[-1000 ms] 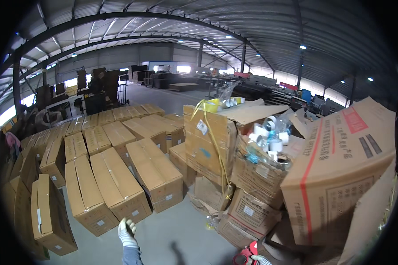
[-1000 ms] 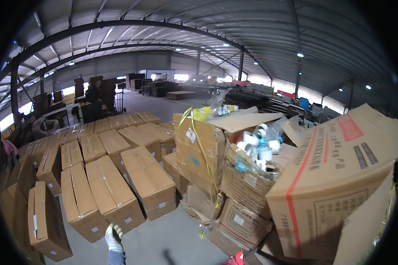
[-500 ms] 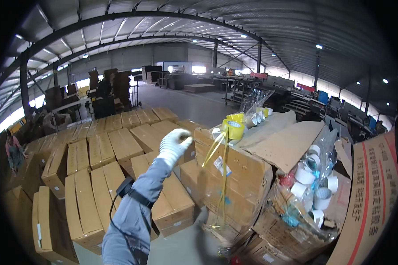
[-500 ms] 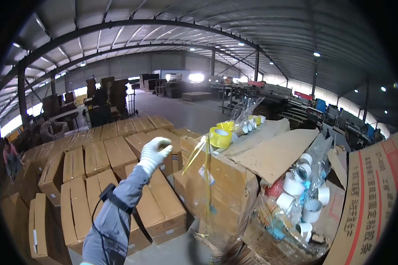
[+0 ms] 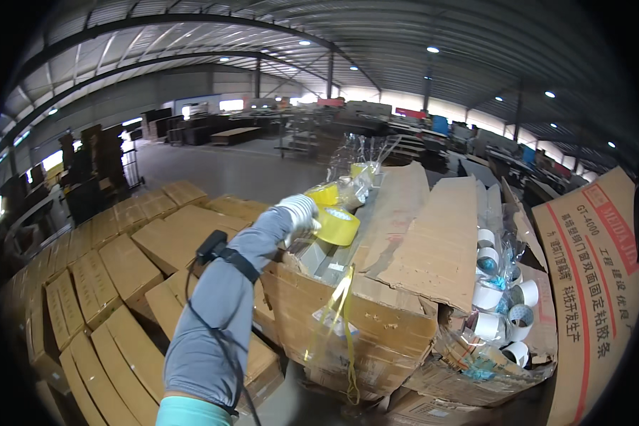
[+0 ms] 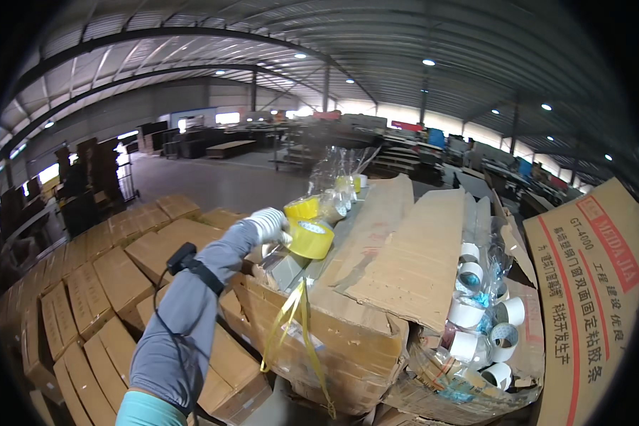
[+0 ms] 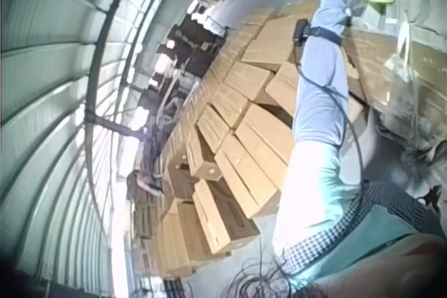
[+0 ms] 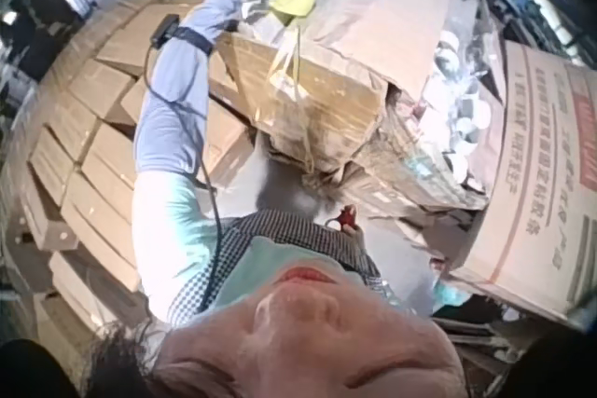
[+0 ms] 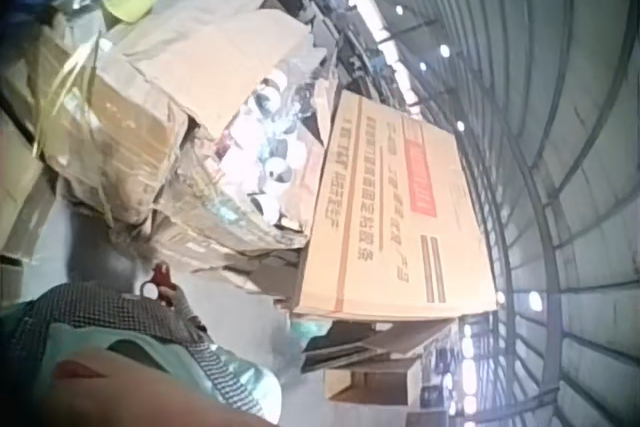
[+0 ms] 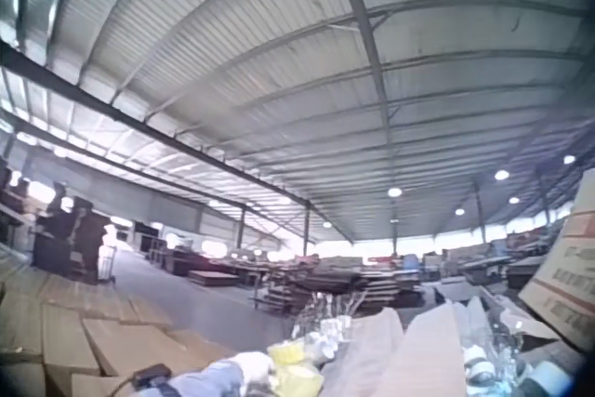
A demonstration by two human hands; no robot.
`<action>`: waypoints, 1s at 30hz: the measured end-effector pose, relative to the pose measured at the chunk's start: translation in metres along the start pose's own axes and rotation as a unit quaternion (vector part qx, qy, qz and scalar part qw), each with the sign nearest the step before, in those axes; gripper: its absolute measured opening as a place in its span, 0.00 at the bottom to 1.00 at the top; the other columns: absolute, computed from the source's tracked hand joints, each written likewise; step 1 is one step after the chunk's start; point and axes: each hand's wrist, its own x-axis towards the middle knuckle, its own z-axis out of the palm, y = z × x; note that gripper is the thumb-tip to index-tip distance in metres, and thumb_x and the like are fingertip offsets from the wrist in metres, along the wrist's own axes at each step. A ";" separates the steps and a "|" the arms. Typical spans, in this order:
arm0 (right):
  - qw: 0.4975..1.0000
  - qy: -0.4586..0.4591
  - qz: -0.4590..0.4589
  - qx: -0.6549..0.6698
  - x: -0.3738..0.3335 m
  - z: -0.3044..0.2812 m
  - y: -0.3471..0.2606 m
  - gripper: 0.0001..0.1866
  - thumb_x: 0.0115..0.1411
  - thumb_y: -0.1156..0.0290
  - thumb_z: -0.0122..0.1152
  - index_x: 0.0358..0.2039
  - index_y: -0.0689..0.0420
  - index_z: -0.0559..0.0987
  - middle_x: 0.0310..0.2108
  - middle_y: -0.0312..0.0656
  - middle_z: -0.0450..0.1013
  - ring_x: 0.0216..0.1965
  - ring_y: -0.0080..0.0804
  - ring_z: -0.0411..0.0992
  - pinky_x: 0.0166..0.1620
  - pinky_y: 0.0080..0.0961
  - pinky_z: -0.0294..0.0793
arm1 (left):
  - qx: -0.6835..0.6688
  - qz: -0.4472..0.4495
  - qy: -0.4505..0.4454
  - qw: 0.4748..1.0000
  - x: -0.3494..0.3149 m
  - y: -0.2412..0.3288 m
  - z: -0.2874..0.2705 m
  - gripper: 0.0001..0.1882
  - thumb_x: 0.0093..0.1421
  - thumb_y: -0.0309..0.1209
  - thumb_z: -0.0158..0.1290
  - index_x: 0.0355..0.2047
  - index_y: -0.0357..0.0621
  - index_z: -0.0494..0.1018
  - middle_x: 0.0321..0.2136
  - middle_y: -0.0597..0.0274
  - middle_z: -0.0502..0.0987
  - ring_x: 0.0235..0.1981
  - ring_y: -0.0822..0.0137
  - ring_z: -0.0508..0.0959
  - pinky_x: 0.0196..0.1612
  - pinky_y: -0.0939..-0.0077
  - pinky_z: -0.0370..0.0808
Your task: Apply tape to seal large cardboard boxes containing building or manufacturing materials.
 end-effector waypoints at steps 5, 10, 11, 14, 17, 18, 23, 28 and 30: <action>0.996 -0.048 -0.068 0.037 -0.027 0.035 0.017 0.41 0.50 0.61 0.71 0.62 0.61 0.66 0.54 0.47 0.71 0.52 0.36 0.70 0.56 0.32 0.70 | -0.447 -0.018 0.127 0.885 -0.051 -0.034 -0.059 0.11 0.53 0.34 0.63 0.33 0.40 0.82 0.22 0.64 0.80 0.22 0.73 0.77 0.29 0.77 0.75; 0.974 -0.106 -0.194 -0.054 -0.061 0.135 -0.068 0.44 0.47 0.62 0.75 0.63 0.60 0.66 0.54 0.46 0.70 0.53 0.36 0.70 0.56 0.33 0.70 | -0.581 0.040 0.208 0.786 -0.192 -0.033 -0.108 0.10 0.57 0.35 0.60 0.32 0.40 0.79 0.23 0.68 0.78 0.23 0.76 0.75 0.26 0.80 0.71; 0.977 -0.107 -0.179 -0.036 -0.071 0.145 -0.082 0.46 0.47 0.62 0.76 0.64 0.59 0.64 0.56 0.46 0.69 0.54 0.36 0.69 0.58 0.35 0.68 | -0.539 0.001 0.225 0.812 -0.235 -0.021 -0.114 0.11 0.58 0.36 0.60 0.32 0.40 0.79 0.24 0.68 0.77 0.24 0.76 0.75 0.29 0.79 0.72; 0.936 -0.142 -0.274 -0.171 -0.073 0.175 -0.124 0.39 0.49 0.68 0.68 0.62 0.53 0.63 0.56 0.43 0.65 0.51 0.32 0.66 0.51 0.32 0.69 | -0.432 -0.082 0.313 0.842 -0.338 0.003 -0.099 0.12 0.59 0.37 0.59 0.29 0.40 0.79 0.24 0.69 0.77 0.24 0.77 0.74 0.28 0.82 0.69; 0.921 -0.233 -0.299 -0.089 -0.090 0.237 -0.172 0.33 0.44 0.75 0.63 0.55 0.54 0.71 0.46 0.38 0.71 0.42 0.28 0.71 0.41 0.25 0.75 | -0.227 -0.144 0.322 0.908 -0.442 0.025 -0.068 0.11 0.56 0.37 0.61 0.25 0.42 0.79 0.25 0.65 0.79 0.40 0.69 0.78 0.57 0.63 0.64; 0.918 -0.264 -0.292 -0.053 -0.094 0.255 -0.181 0.35 0.41 0.74 0.66 0.55 0.54 0.70 0.44 0.36 0.70 0.42 0.27 0.71 0.41 0.24 0.75 | -0.104 -0.108 0.350 0.925 -0.466 0.027 -0.040 0.11 0.56 0.37 0.62 0.24 0.44 0.80 0.26 0.64 0.80 0.47 0.66 0.78 0.68 0.54 0.54; 0.889 -0.376 -0.257 0.037 -0.107 0.371 -0.166 0.42 0.38 0.74 0.69 0.58 0.53 0.65 0.47 0.39 0.70 0.49 0.33 0.70 0.57 0.34 0.68 | -0.223 -0.345 0.132 0.902 -0.640 0.062 0.095 0.10 0.55 0.35 0.60 0.25 0.42 0.81 0.31 0.54 0.82 0.53 0.58 0.77 0.63 0.56 0.65; 0.737 -0.340 -0.548 -0.201 -0.102 0.430 -0.069 0.50 0.38 0.69 0.75 0.60 0.58 0.57 0.55 0.43 0.64 0.56 0.37 0.66 0.59 0.38 0.67 | -0.392 -0.478 0.097 0.780 -0.749 0.150 0.164 0.14 0.61 0.38 0.58 0.29 0.38 0.79 0.20 0.57 0.79 0.24 0.69 0.79 0.31 0.71 0.77; 0.688 -0.335 -0.593 -0.250 -0.146 0.464 -0.025 0.51 0.36 0.71 0.77 0.60 0.58 0.58 0.54 0.45 0.64 0.54 0.40 0.67 0.56 0.40 0.68 | -0.399 -0.505 0.132 0.754 -0.793 0.175 0.196 0.13 0.60 0.37 0.58 0.29 0.38 0.80 0.20 0.60 0.78 0.22 0.73 0.74 0.30 0.75 0.75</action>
